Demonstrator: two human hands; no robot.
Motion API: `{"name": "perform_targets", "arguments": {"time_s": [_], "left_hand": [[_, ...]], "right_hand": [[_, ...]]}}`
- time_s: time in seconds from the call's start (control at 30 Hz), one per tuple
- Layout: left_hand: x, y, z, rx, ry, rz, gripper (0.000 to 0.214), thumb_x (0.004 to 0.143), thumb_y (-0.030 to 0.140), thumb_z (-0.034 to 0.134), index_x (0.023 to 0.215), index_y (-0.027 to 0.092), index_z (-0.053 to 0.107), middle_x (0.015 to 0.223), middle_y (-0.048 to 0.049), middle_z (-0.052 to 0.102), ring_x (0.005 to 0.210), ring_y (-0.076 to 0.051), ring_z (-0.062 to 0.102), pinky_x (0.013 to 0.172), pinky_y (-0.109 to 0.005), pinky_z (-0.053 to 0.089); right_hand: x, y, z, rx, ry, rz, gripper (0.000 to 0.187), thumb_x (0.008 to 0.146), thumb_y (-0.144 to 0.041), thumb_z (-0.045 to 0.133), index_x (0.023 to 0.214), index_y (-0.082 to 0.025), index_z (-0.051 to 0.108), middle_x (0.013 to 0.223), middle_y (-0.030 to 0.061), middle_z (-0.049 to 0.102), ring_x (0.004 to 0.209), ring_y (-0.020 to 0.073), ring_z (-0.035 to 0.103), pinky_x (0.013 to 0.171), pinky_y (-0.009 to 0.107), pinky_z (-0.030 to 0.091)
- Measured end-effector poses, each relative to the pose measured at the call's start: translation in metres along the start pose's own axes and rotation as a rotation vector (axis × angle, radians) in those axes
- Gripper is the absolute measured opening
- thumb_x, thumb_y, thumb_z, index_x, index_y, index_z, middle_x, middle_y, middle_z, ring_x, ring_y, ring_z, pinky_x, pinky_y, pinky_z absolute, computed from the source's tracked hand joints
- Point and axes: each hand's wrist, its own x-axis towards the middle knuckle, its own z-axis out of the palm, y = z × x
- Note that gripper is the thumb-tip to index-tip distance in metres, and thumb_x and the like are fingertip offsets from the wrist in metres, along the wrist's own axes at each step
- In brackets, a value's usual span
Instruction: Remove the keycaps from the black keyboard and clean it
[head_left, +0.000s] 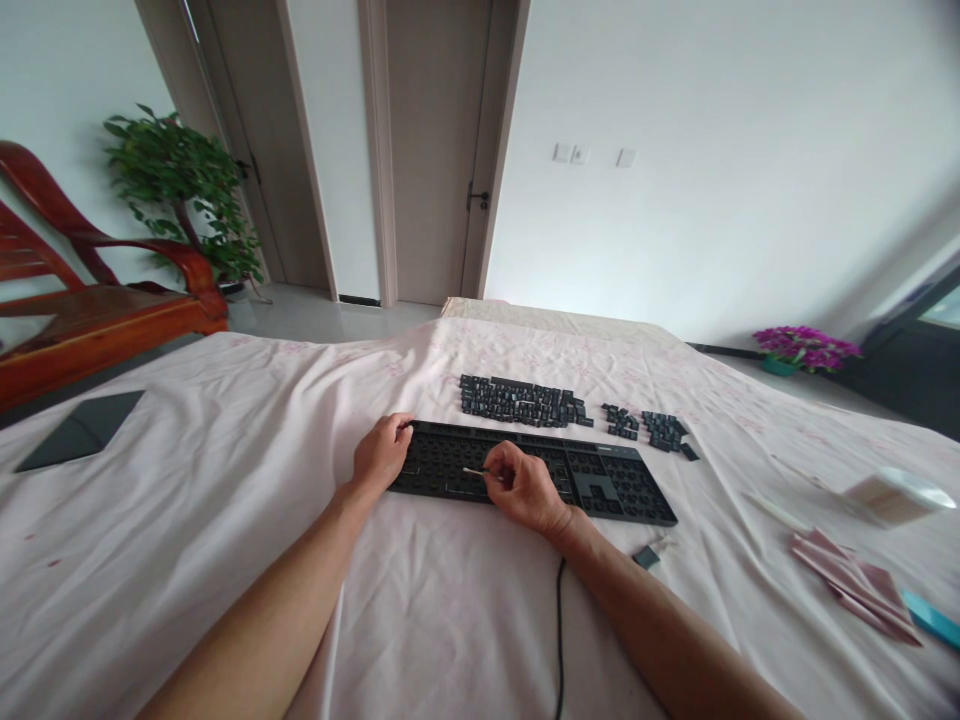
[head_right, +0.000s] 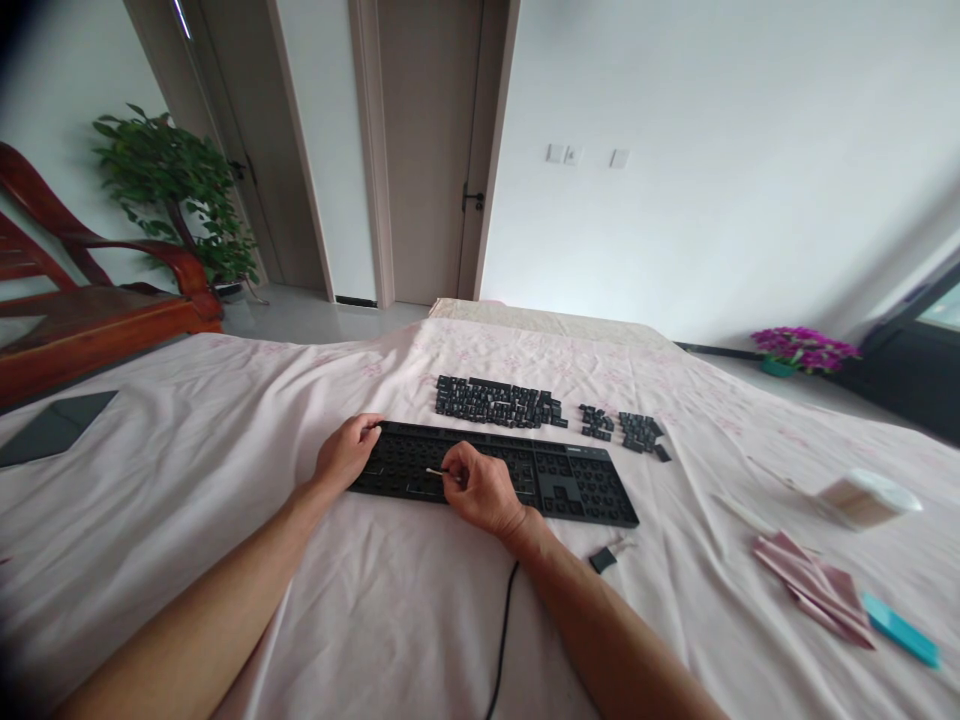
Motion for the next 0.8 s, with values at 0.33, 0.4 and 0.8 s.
{"name": "perform_targets", "arguments": {"time_s": [0.33, 0.4, 0.8], "left_hand": [[0.0003, 0.0003, 0.0, -0.012, -0.003, -0.011, 0.027, 0.088, 0.03, 0.045, 0.11, 0.028, 0.06, 0.113, -0.0003, 0.065, 0.101, -0.017, 0.061, 0.085, -0.027, 0.045], [0.0005, -0.0006, 0.0009, -0.015, 0.003, -0.003, 0.027, 0.088, 0.029, 0.045, 0.11, 0.028, 0.06, 0.113, -0.0002, 0.065, 0.1, -0.017, 0.061, 0.085, -0.027, 0.045], [0.0008, -0.0008, 0.0012, -0.004, 0.001, 0.0, 0.027, 0.088, 0.03, 0.044, 0.111, 0.028, 0.059, 0.113, -0.0005, 0.065, 0.101, -0.018, 0.06, 0.084, -0.027, 0.045]], "right_hand": [[0.0014, 0.0038, -0.0034, 0.065, -0.147, -0.114, 0.02, 0.062, -0.005, 0.049, 0.072, -0.018, 0.061, 0.066, -0.002, 0.059, 0.057, 0.009, 0.052, 0.055, 0.018, 0.037], [0.0013, 0.0057, -0.0025, 0.054, -0.162, -0.101, 0.022, 0.061, -0.004, 0.048, 0.072, -0.018, 0.061, 0.065, -0.0022, 0.059, 0.056, 0.009, 0.052, 0.054, 0.018, 0.037], [0.002, 0.0054, -0.0016, 0.041, -0.16, -0.06, 0.022, 0.062, -0.004, 0.049, 0.072, -0.017, 0.063, 0.063, -0.0025, 0.058, 0.056, 0.0088, 0.052, 0.054, 0.018, 0.037]]}}
